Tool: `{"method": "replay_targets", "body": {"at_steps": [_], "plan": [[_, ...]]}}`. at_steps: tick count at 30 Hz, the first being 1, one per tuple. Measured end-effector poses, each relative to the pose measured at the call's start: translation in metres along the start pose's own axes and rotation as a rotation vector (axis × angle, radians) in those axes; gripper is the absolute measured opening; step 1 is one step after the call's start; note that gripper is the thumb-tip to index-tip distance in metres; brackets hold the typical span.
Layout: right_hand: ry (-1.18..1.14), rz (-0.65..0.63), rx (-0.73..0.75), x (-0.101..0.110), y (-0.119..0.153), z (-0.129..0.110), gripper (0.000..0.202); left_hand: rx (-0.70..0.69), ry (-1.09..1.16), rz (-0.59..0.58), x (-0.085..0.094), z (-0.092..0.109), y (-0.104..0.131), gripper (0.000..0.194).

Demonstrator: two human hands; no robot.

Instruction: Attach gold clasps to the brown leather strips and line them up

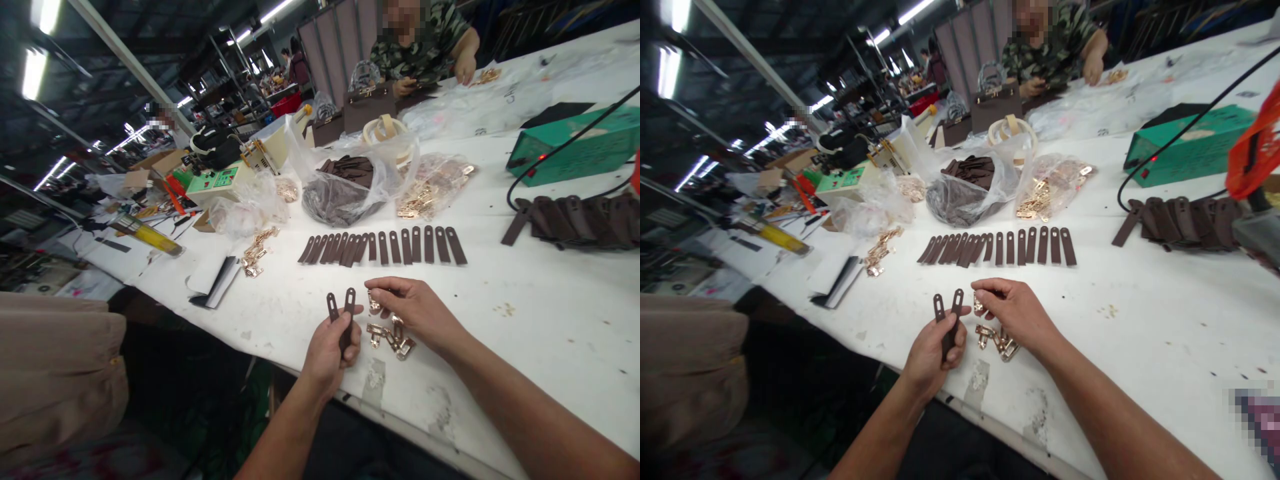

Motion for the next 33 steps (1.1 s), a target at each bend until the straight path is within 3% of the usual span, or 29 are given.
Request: {"method": "replay_targets", "body": {"at_steps": [4, 9, 11, 15, 21, 25, 33], "plan": [[-0.083, -0.101, 0.027, -0.0049, -0.0010, 0.0006, 0.042, -0.100, -0.123, 0.016, 0.0017, 0.0008, -0.0026, 0.039], [0.195, 0.057, 0.258, -0.0059, -0.0047, 0.0022, 0.014, -0.128, -0.210, 0.019, 0.0043, -0.0007, -0.0049, 0.037], [0.260, 0.072, 0.336, -0.0064, -0.0041, 0.0011, 0.012, -0.134, -0.216, 0.032, 0.0051, -0.0017, -0.0053, 0.035], [0.315, -0.002, 0.328, -0.0079, -0.0018, 0.0009, 0.016, -0.136, -0.207, 0.049, 0.0060, -0.0037, -0.0057, 0.035], [0.362, 0.009, 0.328, -0.0075, -0.0001, -0.0020, 0.016, -0.150, -0.218, 0.048, 0.0069, -0.0051, -0.0059, 0.027], [0.400, -0.049, 0.392, -0.0092, 0.0008, -0.0045, 0.017, -0.152, -0.221, 0.031, 0.0056, -0.0045, -0.0054, 0.025], [0.532, 0.002, 0.466, -0.0103, 0.0008, -0.0010, 0.017, -0.145, -0.253, -0.007, 0.0059, -0.0055, -0.0044, 0.031]]}}
Point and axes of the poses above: each hand's wrist, its own y-axis away from the middle knuckle, its own x-axis out of the back of the hand, z = x × y, the point moved 4 cm from there along -y, towards the middle knuckle, and after that the axes turned 7 degrees about -x, right-handed, at the moved point
